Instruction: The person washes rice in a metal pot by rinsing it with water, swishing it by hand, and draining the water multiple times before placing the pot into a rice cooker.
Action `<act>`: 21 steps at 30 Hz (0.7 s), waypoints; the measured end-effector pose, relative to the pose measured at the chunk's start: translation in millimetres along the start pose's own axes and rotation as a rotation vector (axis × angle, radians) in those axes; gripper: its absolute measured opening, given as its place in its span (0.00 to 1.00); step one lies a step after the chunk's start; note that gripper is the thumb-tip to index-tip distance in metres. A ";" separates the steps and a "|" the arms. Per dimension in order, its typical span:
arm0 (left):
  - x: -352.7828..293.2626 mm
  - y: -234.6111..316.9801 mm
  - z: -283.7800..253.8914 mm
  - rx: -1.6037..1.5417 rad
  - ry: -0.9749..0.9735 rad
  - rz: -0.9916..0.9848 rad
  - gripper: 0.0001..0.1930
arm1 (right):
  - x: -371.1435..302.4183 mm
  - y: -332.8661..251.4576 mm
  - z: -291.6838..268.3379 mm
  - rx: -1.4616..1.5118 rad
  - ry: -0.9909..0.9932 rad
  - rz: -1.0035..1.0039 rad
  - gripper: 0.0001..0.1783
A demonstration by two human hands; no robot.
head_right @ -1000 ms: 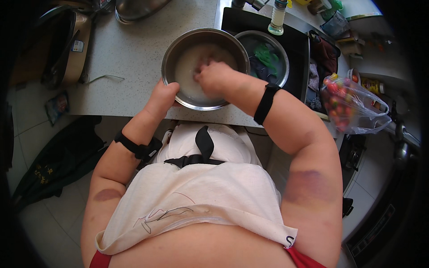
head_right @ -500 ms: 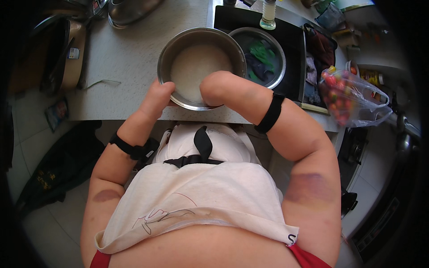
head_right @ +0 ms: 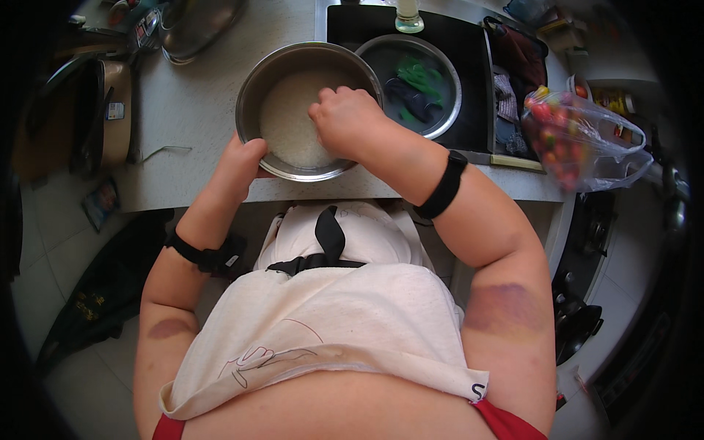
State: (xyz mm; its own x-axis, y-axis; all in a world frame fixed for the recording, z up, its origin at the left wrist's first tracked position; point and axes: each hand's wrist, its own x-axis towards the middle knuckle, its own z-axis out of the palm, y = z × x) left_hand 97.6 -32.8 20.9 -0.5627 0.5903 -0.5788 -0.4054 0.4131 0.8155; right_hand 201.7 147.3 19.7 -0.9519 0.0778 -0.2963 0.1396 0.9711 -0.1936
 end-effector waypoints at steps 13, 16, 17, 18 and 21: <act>-5.9 -11.6 21.9 -0.032 0.044 0.013 0.22 | 1.9 11.4 -5.4 -0.033 -0.217 -0.020 0.16; -5.8 -19.1 29.3 -0.033 0.058 -0.024 0.21 | 9.5 10.4 9.7 -0.079 -0.098 -0.053 0.19; -5.0 -21.3 32.8 -0.099 0.022 -0.036 0.21 | 11.8 8.6 11.7 -0.072 -0.076 -0.104 0.21; -3.8 -23.2 35.8 -0.165 -0.016 -0.049 0.21 | 11.6 6.2 14.2 -0.058 -0.147 -0.164 0.20; -0.7 -32.9 37.2 -0.219 -0.015 -0.088 0.15 | -1.3 -0.7 -6.3 -0.037 -0.405 -0.314 0.17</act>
State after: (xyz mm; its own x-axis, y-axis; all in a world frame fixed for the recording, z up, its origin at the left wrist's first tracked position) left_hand 138.1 -21.0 -5.2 -0.5076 0.5697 -0.6463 -0.6001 0.3046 0.7397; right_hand 201.1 147.9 26.1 -0.7636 -0.3050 -0.5691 -0.1526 0.9417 -0.3000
